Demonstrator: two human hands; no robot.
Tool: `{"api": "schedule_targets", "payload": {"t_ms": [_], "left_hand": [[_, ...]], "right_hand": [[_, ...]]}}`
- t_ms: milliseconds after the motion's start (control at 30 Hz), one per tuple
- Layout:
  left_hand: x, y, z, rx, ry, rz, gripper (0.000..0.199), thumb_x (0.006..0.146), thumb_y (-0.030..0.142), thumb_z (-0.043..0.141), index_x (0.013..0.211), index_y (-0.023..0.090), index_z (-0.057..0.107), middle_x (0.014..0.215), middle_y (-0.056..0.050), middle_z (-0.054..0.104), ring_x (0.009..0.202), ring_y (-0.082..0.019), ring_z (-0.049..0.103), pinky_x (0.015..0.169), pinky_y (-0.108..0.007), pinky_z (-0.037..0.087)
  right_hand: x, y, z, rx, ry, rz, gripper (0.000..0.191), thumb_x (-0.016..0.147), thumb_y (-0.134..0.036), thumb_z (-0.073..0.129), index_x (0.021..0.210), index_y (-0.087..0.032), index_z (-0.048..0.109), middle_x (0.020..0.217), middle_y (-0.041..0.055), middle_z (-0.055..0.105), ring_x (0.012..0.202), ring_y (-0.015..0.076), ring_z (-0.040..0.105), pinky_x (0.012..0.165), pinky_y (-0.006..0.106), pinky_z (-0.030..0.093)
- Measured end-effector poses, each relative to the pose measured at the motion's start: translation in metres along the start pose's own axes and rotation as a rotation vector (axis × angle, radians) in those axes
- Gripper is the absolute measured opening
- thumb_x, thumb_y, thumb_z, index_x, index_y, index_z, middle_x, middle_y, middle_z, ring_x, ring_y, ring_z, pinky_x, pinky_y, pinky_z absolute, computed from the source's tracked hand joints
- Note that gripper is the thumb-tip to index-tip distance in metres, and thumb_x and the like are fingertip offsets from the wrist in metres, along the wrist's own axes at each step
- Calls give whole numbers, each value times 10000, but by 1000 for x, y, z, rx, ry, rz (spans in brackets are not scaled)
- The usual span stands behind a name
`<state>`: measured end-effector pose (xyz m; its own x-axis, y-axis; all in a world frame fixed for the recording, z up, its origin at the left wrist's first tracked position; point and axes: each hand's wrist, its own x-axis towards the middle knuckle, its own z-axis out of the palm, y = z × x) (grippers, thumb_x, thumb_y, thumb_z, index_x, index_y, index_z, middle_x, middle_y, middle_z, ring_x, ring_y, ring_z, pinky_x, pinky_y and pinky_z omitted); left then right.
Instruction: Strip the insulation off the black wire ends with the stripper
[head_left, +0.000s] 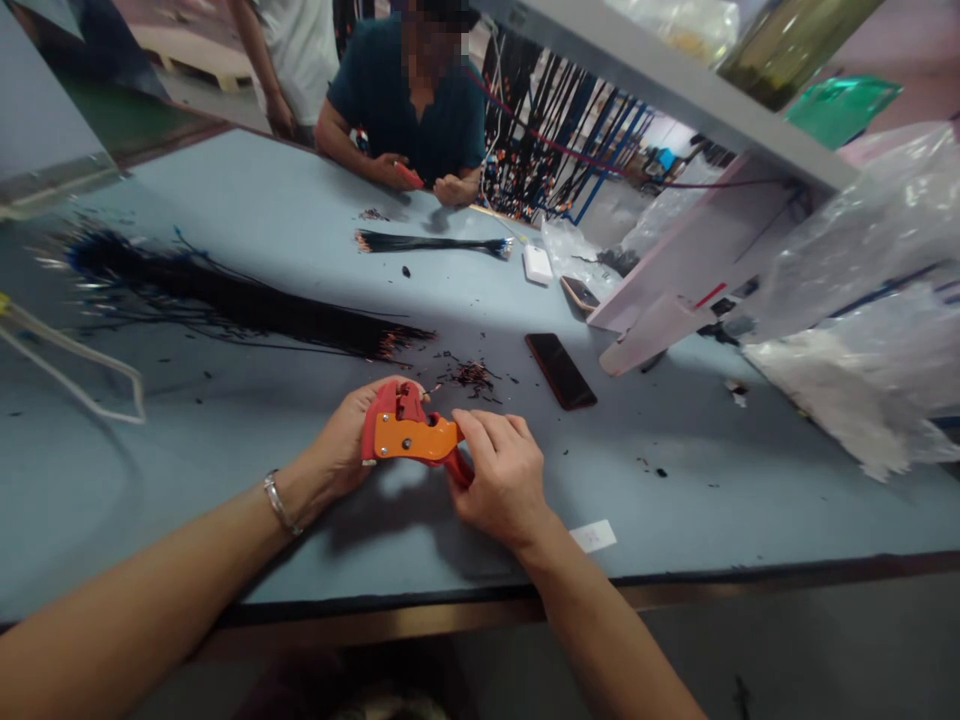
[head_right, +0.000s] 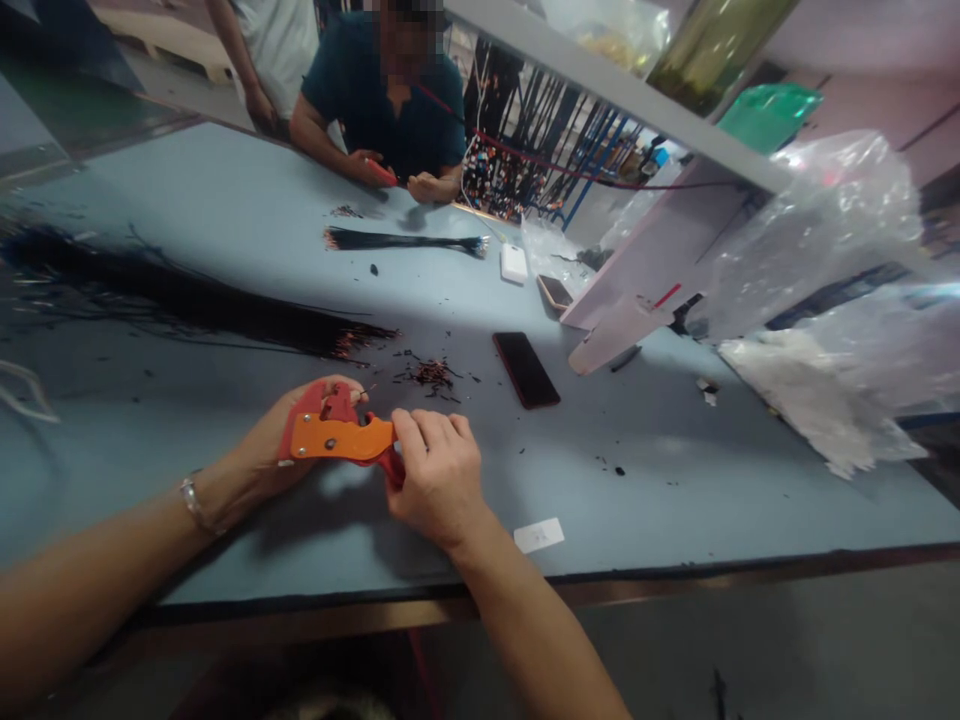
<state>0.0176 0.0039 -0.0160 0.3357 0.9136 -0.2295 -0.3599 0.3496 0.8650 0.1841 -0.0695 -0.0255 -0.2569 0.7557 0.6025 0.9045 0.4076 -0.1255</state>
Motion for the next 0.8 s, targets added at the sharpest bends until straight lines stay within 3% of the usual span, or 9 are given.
{"api": "schedule_targets", "payload": {"t_ms": [200, 333, 467, 600, 800], "left_hand": [[2, -7, -4, 122, -96, 130, 261, 642, 357, 801, 762, 158, 682, 715, 0, 669, 630, -119, 568, 615, -215, 468], [0, -5, -6, 392, -35, 321, 321, 721, 463, 724, 792, 152, 694, 746, -22, 664, 666, -139, 551, 612, -227, 443], [-7, 3, -3, 664, 92, 485, 238, 780, 385, 646, 717, 155, 658, 636, 6, 600, 591, -116, 495, 548, -208, 405], [-15, 7, 0, 879, 161, 672, 170, 791, 301, 601, 728, 155, 663, 542, 40, 542, 484, -82, 419, 467, -192, 336], [-17, 6, -1, 1074, 179, 910, 148, 774, 190, 554, 650, 169, 631, 511, 63, 530, 438, -57, 404, 448, -183, 313]], "right_hand": [[1, 1, 0, 222, -93, 183, 430, 733, -217, 551, 1153, -128, 583, 1056, 139, 687, 936, 268, 639, 810, 394, 462], [8, 0, -9, 544, -204, 412, 395, 708, -241, 593, 1097, -168, 599, 982, 88, 695, 845, 230, 645, 800, 360, 499], [11, 3, -17, 958, -333, 616, 255, 736, -250, 627, 980, -179, 612, 844, 37, 679, 750, 189, 641, 743, 335, 522], [7, 6, -13, 1467, -387, 761, 321, 743, -278, 665, 1036, -168, 594, 869, 49, 671, 721, 197, 670, 658, 342, 554], [6, 3, -3, 1653, -374, 795, 352, 710, -251, 713, 1029, -150, 604, 844, 49, 683, 685, 196, 687, 656, 338, 558]]}}
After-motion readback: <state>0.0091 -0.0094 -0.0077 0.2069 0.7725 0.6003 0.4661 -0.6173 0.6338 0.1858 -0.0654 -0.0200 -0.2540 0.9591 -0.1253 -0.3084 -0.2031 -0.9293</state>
